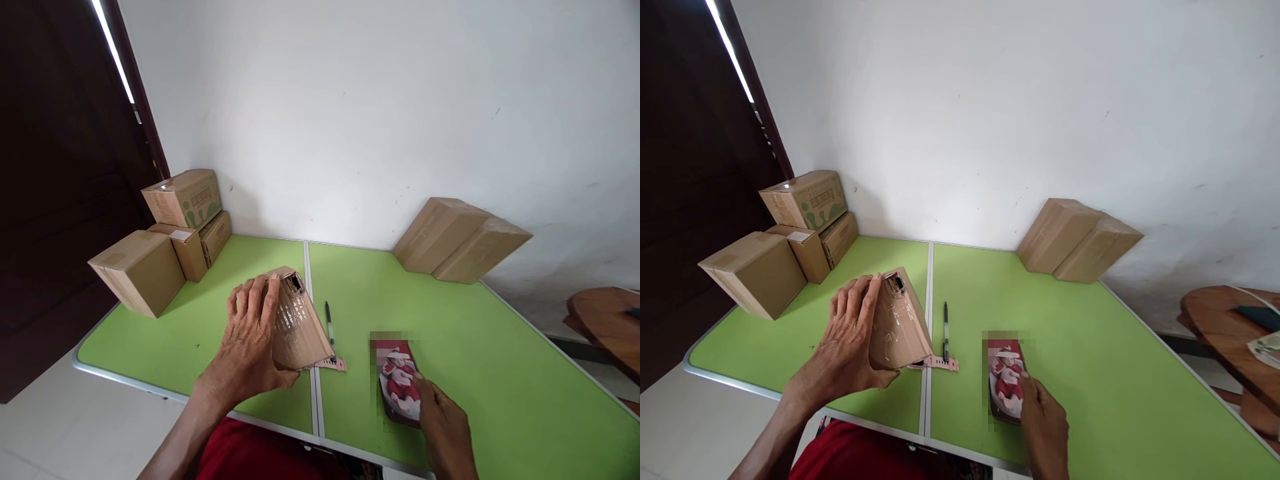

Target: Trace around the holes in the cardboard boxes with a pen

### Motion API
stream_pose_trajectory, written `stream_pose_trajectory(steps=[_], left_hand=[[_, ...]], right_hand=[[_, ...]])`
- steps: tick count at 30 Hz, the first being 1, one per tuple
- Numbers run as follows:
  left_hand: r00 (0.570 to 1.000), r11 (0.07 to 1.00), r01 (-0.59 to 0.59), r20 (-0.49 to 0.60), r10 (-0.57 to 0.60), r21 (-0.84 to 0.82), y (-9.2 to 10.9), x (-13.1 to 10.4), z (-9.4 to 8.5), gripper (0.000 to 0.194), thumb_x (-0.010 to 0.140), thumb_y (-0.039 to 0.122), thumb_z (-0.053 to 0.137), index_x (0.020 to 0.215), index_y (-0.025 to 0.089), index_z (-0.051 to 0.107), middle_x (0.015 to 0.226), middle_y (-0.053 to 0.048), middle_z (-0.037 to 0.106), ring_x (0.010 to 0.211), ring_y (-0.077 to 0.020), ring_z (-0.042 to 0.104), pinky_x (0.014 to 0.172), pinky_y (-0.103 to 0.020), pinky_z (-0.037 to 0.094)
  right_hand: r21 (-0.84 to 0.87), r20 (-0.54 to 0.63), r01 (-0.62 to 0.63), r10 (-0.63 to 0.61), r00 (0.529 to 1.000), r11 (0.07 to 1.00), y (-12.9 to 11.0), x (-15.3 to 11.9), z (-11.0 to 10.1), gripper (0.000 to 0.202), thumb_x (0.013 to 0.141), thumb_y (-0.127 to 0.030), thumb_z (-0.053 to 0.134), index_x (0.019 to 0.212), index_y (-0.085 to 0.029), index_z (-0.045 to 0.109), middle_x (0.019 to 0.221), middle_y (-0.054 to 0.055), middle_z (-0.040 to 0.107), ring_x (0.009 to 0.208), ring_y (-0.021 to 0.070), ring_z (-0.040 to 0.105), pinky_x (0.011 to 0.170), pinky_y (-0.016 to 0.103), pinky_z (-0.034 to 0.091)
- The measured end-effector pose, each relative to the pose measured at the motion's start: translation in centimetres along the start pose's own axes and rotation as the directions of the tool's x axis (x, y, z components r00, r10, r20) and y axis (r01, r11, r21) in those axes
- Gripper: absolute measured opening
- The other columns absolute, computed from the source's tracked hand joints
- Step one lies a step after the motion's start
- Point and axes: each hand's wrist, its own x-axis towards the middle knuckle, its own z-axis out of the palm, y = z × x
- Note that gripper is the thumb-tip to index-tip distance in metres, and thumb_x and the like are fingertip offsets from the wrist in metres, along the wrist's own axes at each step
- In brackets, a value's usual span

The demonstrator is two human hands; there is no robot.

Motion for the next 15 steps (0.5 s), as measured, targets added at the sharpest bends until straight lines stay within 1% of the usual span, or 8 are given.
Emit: stream_pose_trajectory(steps=[2, 3, 6, 9, 12, 15], left_hand=[[1.0, 1.0, -0.002, 0.002, 0.002, 0.003, 0.0, 0.1, 0.0, 0.155, 0.055, 0.044, 0.094, 0.174, 0.012, 0.001, 0.162, -0.029, 0.041, 0.15, -0.0511, 0.04, 0.126, -0.07, 0.029], [1.0, 1.0, 0.0, 0.003, 0.0, 0.003, 0.1, 0.1, 0.0, 0.155, 0.054, 0.044, 0.094, 0.174, 0.012, 0.001, 0.162, -0.029, 0.041, 0.15, -0.0515, 0.04, 0.126, -0.07, 0.029], [1.0, 1.0, 0.01, 0.003, -0.01, 0.01, 0.2, 0.0, 0.0, 0.156, 0.054, 0.045, 0.095, 0.174, 0.011, 0.0, 0.163, -0.029, 0.039, 0.15, -0.0518, 0.04, 0.126, -0.07, 0.028], [1.0, 1.0, 0.003, -0.006, -0.003, 0.012, 0.2, -0.1, 0.1, 0.157, 0.055, 0.045, 0.095, 0.174, 0.011, 0.0, 0.163, -0.029, 0.04, 0.149, -0.052, 0.04, 0.126, -0.07, 0.028], [1.0, 1.0, 0.0, -0.009, 0.0, 0.002, 0.2, 0.0, 0.2, 0.158, 0.053, 0.046, 0.096, 0.174, 0.012, 0.0, 0.163, -0.029, 0.04, 0.149, -0.0524, 0.04, 0.126, -0.069, 0.028], [1.0, 1.0, 0.013, 0.005, -0.013, -0.007, 0.2, 0.1, 0.1, 0.157, 0.053, 0.046, 0.096, 0.174, 0.013, 0.0, 0.162, -0.029, 0.04, 0.149, -0.0524, 0.04, 0.125, -0.07, 0.029]], right_hand=[[-0.154, 0.015, -0.028, 0.031, 0.999, 0.988, 0.0, 0.0, -0.5, 0.057, 0.073, -0.076, 0.052, 0.076, -0.024, 0.075, 0.07, 0.014, 0.08, 0.069, 0.0377, 0.075, 0.063, 0.046, 0.058], [-0.199, 0.016, -0.027, 0.031, 0.999, 0.98, -0.1, -0.1, -0.7, 0.057, 0.073, -0.075, 0.05, 0.077, -0.024, 0.075, 0.074, 0.015, 0.082, 0.073, 0.0388, 0.075, 0.067, 0.046, 0.058], [-0.322, 0.028, 0.047, -0.04, 0.999, 0.946, 0.1, 0.0, -1.0, 0.058, 0.075, -0.072, 0.043, 0.085, -0.024, 0.075, 0.083, 0.018, 0.083, 0.08, 0.0405, 0.077, 0.075, 0.048, 0.059], [-0.442, 0.086, 0.1, -0.069, 0.994, 0.892, 0.6, 0.1, -1.0, 0.065, 0.079, -0.068, 0.037, 0.098, -0.02, 0.076, 0.095, 0.023, 0.084, 0.09, 0.0431, 0.078, 0.082, 0.049, 0.059], [-0.527, 0.141, 0.132, -0.067, 0.988, 0.839, 1.0, 0.3, -0.8, 0.073, 0.084, -0.067, 0.032, 0.108, -0.015, 0.077, 0.107, 0.026, 0.083, 0.101, 0.0456, 0.078, 0.089, 0.05, 0.058], [-0.572, 0.19, 0.14, -0.035, 0.981, 0.808, 1.4, 0.6, -1.1, 0.075, 0.086, -0.069, 0.031, 0.112, -0.015, 0.075, 0.112, 0.026, 0.082, 0.104, 0.0459, 0.078, 0.086, 0.05, 0.058]])
